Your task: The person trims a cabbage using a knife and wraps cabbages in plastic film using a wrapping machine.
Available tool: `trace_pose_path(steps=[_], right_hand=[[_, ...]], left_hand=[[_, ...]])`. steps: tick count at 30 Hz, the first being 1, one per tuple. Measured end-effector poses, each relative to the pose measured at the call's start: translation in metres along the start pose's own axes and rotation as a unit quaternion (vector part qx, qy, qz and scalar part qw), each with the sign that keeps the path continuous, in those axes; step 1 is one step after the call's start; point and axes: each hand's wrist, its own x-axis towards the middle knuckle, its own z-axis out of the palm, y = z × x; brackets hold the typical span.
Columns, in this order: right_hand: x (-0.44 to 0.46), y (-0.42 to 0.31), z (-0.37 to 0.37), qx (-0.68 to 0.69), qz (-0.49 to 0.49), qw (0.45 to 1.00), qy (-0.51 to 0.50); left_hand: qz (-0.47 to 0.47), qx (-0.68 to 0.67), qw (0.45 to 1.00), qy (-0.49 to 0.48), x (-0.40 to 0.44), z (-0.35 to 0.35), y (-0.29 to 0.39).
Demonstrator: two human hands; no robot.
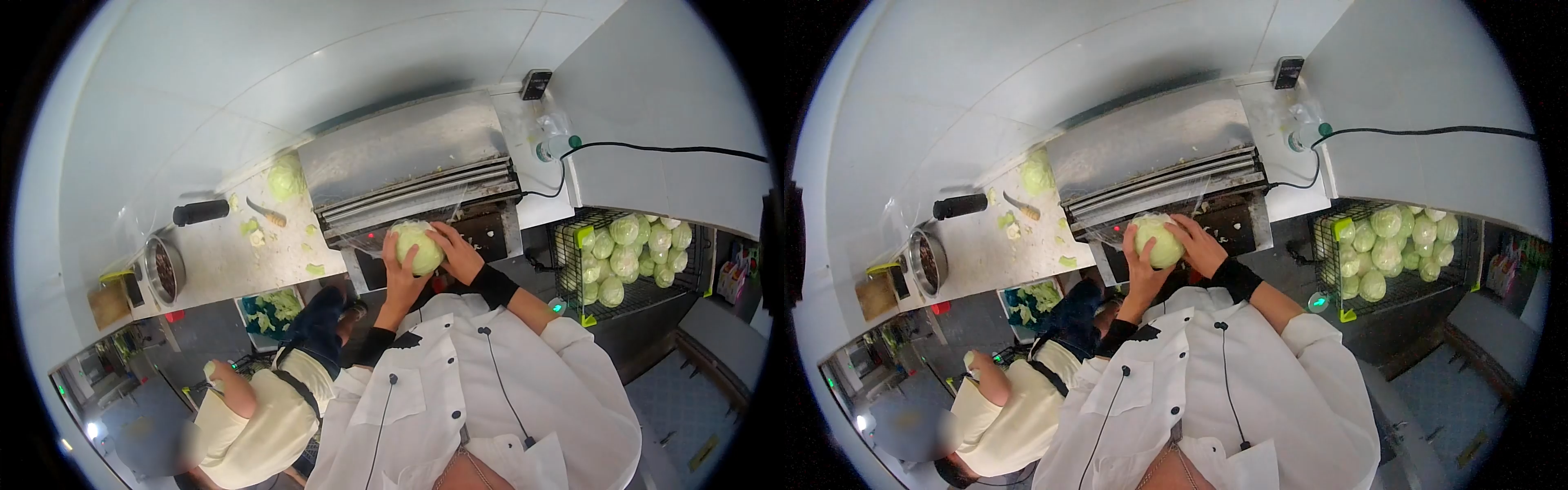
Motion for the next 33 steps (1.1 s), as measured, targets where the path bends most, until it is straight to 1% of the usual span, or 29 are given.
trace_pose_path(steps=[6,16,19,22,25,28,31,33], right_hand=[[-0.003,0.009,0.003,0.011,-0.024,1.0,-0.002],[-0.018,0.017,0.009,0.003,-0.013,0.999,-0.043],[-0.023,0.017,0.011,0.008,-0.032,0.999,-0.04],[-0.024,0.012,0.013,0.026,-0.017,0.998,-0.051],[-0.03,0.015,0.022,0.003,-0.026,0.999,-0.042],[-0.038,0.011,0.022,0.051,-0.014,0.997,-0.061],[-0.046,0.006,0.028,0.096,0.026,0.993,-0.07],[-0.05,0.003,0.032,0.094,0.037,0.991,-0.085]], left_hand=[[0.0,0.034,0.999,-0.001,-0.008,0.003,0.002],[-0.008,0.025,1.0,0.006,-0.029,0.01,0.003],[-0.003,0.02,1.0,0.012,-0.032,0.007,0.006],[-0.009,0.016,1.0,0.018,-0.039,0.006,0.006],[-0.019,0.015,1.0,0.01,-0.047,0.004,0.008],[-0.027,0.01,1.0,-0.001,-0.054,0.001,0.011],[-0.036,0.009,0.999,-0.014,-0.062,-0.001,0.013],[-0.047,0.005,0.999,-0.025,-0.071,-0.005,0.013]])
